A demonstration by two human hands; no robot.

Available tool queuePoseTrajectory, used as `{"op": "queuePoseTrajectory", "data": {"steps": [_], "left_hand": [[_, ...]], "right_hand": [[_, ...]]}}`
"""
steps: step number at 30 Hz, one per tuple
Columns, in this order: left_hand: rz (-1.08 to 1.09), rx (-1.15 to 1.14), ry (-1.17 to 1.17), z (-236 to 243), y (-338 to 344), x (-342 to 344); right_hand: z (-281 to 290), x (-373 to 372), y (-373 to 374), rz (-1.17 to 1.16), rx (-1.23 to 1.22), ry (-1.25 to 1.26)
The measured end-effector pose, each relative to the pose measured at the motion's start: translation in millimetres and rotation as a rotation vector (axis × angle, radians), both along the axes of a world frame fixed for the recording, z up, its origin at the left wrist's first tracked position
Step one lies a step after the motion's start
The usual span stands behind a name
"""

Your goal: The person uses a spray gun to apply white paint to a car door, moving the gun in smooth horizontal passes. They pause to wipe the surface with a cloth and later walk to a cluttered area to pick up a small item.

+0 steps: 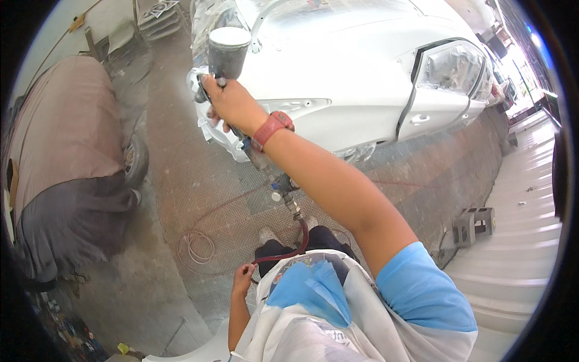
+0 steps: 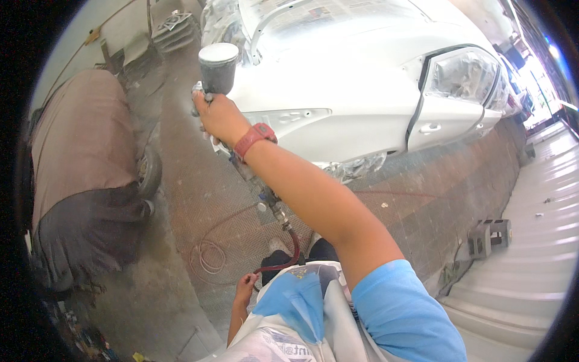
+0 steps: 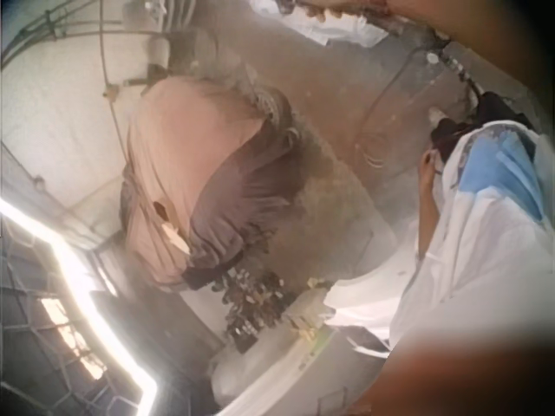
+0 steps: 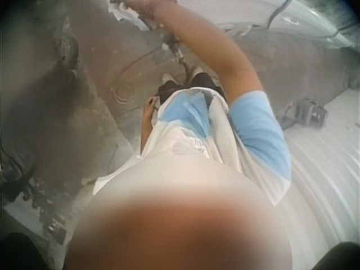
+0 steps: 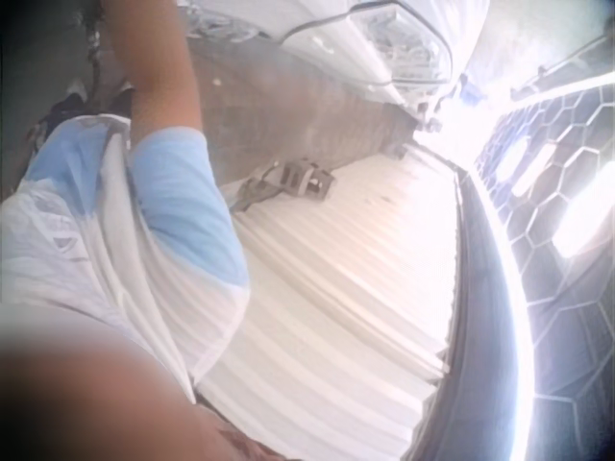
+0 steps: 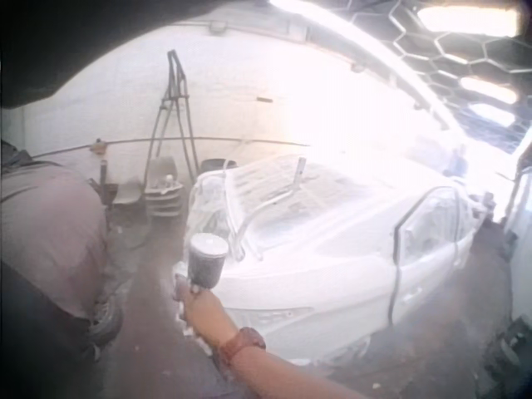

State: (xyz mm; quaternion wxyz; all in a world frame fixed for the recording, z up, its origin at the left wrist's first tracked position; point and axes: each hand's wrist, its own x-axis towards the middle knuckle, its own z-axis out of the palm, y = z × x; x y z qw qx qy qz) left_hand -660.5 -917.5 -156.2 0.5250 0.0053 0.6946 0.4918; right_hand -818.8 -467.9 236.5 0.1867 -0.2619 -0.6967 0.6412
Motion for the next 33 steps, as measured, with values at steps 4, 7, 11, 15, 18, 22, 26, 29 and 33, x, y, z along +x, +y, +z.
{"op": "queuePoseTrajectory", "data": {"steps": [4, 7, 11, 15, 18, 22, 26, 29, 33], "left_hand": [[-0.131, 0.061, 0.068, 23, 18, -13], [-0.279, 0.066, 0.098, 45, 42, -24], [-0.463, 0.092, 0.042, 80, 85, -32], [-0.639, 0.136, 0.171, 112, 136, -25], [-0.728, 0.141, 0.223, 130, 169, -14], [-0.779, 0.129, 0.231, 147, 205, 1], [-0.800, 0.127, 0.235, 163, 227, 8], [-0.747, 0.205, 0.295, 166, 233, 12], [-0.646, 0.250, 0.257, 159, 232, 14]], "right_hand": [[10, 8, 35, -0.052, -0.104, 0.074], [19, 55, 73, -0.169, 0.155, -0.044], [36, 142, 118, -0.350, 0.243, -0.155], [45, 225, 157, -0.552, 0.248, -0.211], [46, 279, 189, -0.631, 0.251, -0.218], [43, 340, 236, -0.763, 0.264, -0.233], [40, 383, 285, -0.912, 0.301, -0.254], [45, 397, 317, -1.008, 0.370, -0.281], [60, 384, 332, -1.073, 0.520, -0.287]]}}
